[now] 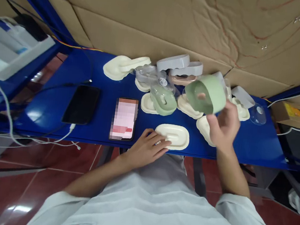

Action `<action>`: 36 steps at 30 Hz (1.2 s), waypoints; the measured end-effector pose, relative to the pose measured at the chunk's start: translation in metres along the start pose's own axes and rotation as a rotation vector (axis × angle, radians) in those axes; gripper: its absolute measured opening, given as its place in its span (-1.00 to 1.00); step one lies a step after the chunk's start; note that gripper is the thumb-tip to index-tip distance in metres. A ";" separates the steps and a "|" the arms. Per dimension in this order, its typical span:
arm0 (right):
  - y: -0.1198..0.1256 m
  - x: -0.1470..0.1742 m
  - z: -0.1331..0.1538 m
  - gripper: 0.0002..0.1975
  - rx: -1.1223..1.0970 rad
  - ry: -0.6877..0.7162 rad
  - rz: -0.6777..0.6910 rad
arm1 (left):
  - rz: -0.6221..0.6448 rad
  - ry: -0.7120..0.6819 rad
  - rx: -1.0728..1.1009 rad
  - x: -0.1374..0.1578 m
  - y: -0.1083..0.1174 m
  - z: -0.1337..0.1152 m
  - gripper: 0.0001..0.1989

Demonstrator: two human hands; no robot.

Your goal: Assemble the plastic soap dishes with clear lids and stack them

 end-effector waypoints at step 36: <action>-0.027 0.108 0.040 -0.60 -0.020 0.354 0.309 | -0.036 0.070 0.009 0.003 0.001 0.010 -0.77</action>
Point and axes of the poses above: each hand's wrist, its own x-axis away from the middle knuckle, its own y-axis out of the back of the hand, z = x × y, the point moved 1 cm from there along -x, towards the middle knuckle, and after that the axes turned 2 degrees about x, right-handed, at the moved point
